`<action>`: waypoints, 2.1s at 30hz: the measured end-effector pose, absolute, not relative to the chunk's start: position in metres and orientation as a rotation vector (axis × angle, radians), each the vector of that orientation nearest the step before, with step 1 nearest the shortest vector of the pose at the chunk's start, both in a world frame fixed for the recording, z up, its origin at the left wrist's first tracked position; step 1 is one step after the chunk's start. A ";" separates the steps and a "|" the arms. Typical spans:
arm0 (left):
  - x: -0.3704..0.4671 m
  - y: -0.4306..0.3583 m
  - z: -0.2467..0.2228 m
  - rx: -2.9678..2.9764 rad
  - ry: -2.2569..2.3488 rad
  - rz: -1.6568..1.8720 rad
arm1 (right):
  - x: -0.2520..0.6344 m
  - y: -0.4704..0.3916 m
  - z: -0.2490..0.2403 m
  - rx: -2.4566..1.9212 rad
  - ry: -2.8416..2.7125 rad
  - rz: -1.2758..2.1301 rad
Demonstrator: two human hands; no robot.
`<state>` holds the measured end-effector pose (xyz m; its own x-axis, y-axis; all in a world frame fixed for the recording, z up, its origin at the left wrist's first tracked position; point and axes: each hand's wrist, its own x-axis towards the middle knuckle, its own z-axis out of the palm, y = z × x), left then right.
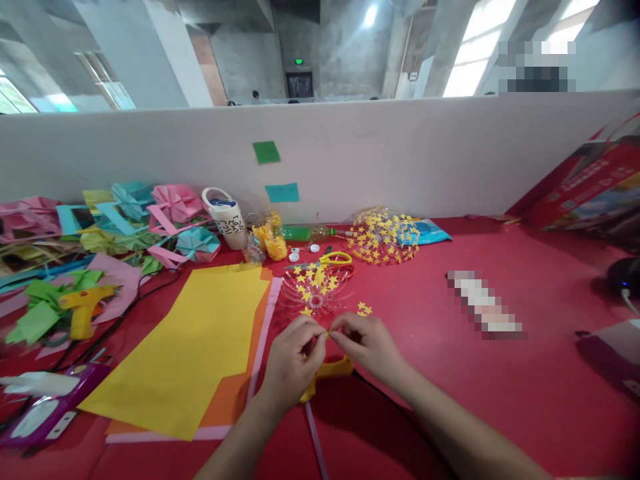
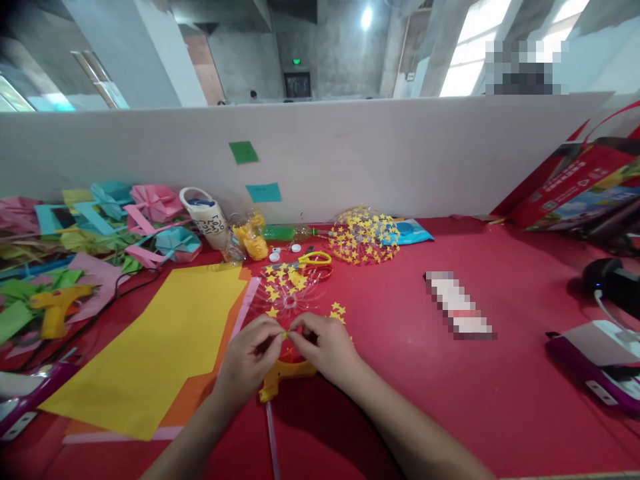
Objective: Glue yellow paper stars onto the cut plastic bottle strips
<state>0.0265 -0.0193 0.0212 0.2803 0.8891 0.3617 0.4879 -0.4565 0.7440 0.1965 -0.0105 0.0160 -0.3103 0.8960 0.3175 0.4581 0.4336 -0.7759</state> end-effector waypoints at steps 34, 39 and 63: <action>-0.016 0.007 0.033 1.577 1.499 1.312 | 0.166 -0.039 0.000 -1.318 -2.740 0.285; -0.019 0.014 0.025 1.618 1.551 1.308 | 0.176 -0.035 0.012 -1.234 -2.517 0.657; 0.007 0.012 0.021 1.763 1.516 1.250 | 0.196 -0.015 0.019 -1.066 -1.747 0.947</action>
